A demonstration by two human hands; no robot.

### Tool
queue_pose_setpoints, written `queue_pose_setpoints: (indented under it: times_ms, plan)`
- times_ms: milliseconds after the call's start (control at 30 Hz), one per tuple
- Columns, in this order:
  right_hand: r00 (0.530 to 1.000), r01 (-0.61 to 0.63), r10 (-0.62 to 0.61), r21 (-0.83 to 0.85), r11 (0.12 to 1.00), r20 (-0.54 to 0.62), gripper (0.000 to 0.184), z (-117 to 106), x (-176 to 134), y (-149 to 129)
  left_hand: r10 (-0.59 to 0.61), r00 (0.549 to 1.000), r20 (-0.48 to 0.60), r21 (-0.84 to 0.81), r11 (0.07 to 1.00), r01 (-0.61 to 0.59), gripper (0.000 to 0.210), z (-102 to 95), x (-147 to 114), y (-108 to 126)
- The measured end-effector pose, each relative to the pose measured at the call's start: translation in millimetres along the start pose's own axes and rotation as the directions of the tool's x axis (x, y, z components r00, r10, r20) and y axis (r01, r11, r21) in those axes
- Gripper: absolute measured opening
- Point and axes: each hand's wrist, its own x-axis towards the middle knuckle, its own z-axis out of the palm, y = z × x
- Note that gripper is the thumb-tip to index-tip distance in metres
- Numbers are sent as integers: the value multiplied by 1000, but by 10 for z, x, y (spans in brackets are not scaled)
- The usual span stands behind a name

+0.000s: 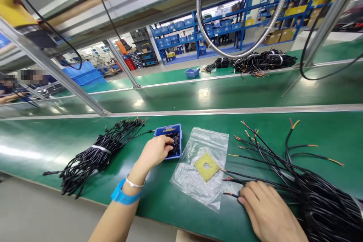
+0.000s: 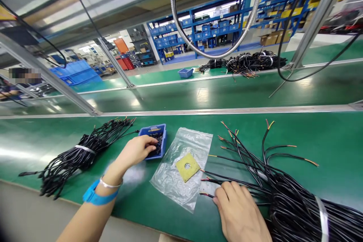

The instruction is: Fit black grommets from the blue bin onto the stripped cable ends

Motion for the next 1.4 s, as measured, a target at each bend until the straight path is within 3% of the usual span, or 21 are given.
queue_pose_setpoints:
  times_ms: [200, 467, 633, 700, 767, 833, 900, 933, 1033, 1100, 1200, 1300, 1333, 1400]
  plan:
    - [997, -49, 57, 160, 986, -45, 30, -99, -65, -46, 91, 991, 96, 52, 994, -96, 21, 126, 155, 47]
    - [994, -90, 99, 201, 975, -37, 22, -124, -104, -159, 260, 952, 161, -106, 964, -246, 18, 61, 184, -29]
    - [994, -83, 96, 213, 973, -51, 22, -165, -98, -168, 260, 957, 132, -161, 958, -238, 14, 91, 220, -47]
    - [995, -70, 84, 235, 969, -48, 20, -190, -99, -164, 202, 977, 65, -208, 960, -185, 13, 95, 204, -82]
    - [996, -58, 74, 267, 962, -53, 18, -213, -102, -161, 84, 995, -53, -365, 926, -98, 18, 90, 149, -112]
    - [996, -47, 69, 295, 954, -64, 16, -229, -101, -161, -53, 991, -121, -637, 770, -37, 25, 91, 39, -88]
    - [995, -46, 72, 312, 949, -72, 16, -237, -96, -165, -114, 992, -52, -873, 487, 10, 29, 118, -131, 31]
    - [994, -46, 74, 317, 947, -76, 17, -237, -93, -167, -98, 995, 31, -941, 332, 62, 30, 145, -230, 128]
    - [994, -51, 80, 318, 947, -78, 18, -224, -91, -169, 46, 945, 325, -944, -48, 327, 28, 277, -495, 496]
    - [993, -49, 79, 320, 946, -83, 18, -206, -101, -162, 140, 876, 462, -868, -131, 479, 30, 382, -583, 712]
    - [992, -40, 78, 338, 940, -101, 18, -181, -124, -145, 133, 836, 532, -826, -135, 547, 37, 505, -584, 868]
    - [991, -36, 76, 340, 940, -106, 20, -177, -134, -143, 107, 871, 479, -874, -32, 484, 36, 572, -513, 867]
    - [992, -38, 78, 340, 940, -104, 20, -179, -132, -146, 99, 899, 427, -904, 53, 424, 32, 586, -480, 853]
    - [991, -46, 86, 344, 938, -103, 20, -184, -124, -156, 99, 959, 264, -913, 347, 215, 26, 610, -404, 825]
